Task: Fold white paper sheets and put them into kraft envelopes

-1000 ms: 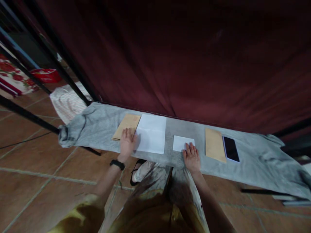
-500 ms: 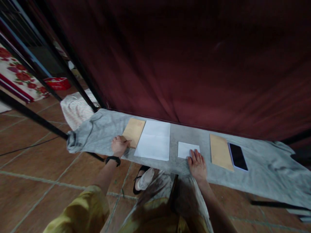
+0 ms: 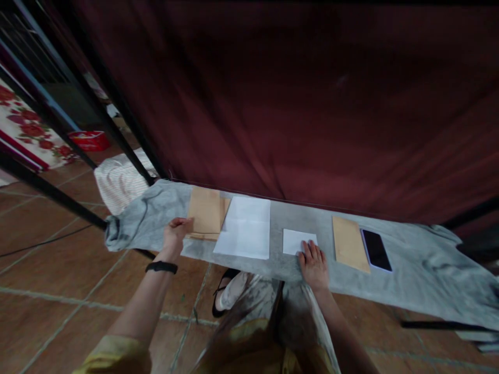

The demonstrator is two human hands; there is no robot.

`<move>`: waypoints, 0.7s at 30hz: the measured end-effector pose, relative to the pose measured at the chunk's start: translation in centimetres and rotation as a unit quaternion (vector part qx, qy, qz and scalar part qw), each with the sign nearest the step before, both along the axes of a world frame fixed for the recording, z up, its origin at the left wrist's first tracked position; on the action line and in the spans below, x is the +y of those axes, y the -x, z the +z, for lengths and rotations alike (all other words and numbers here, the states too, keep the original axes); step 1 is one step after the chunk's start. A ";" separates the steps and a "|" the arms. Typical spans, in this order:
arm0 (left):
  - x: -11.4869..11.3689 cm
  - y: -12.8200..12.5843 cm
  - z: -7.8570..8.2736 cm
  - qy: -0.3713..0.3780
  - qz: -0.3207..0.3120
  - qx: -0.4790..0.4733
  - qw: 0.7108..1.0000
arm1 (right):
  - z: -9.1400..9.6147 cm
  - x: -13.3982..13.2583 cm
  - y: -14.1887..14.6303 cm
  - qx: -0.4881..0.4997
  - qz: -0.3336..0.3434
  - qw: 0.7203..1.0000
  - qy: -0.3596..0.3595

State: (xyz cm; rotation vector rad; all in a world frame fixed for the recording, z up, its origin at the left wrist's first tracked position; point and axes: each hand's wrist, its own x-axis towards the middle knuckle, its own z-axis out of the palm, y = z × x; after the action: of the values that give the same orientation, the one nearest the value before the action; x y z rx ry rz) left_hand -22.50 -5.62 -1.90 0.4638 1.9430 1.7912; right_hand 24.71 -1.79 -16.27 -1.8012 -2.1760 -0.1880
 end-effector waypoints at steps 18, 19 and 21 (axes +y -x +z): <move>-1.6 -24.9 -6.4 -0.035 -0.165 -0.380 0.909 | 1.6 -0.4 0.5 0.043 -0.005 0.999 -0.007; -1.5 -25.4 -6.5 -0.036 -0.170 -0.381 0.908 | 1.7 -0.4 0.5 0.046 -0.004 0.999 -0.005; -1.4 -26.2 -6.7 -0.037 -0.180 -0.380 0.906 | 1.9 -0.4 0.5 0.056 -0.002 0.998 0.004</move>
State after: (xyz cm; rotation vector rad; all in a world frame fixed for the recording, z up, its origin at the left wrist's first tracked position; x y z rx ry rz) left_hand 3.69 -7.07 -8.61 0.0949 1.1618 1.4898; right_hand 24.25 -2.24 -14.34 -1.7771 -2.0983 -0.0785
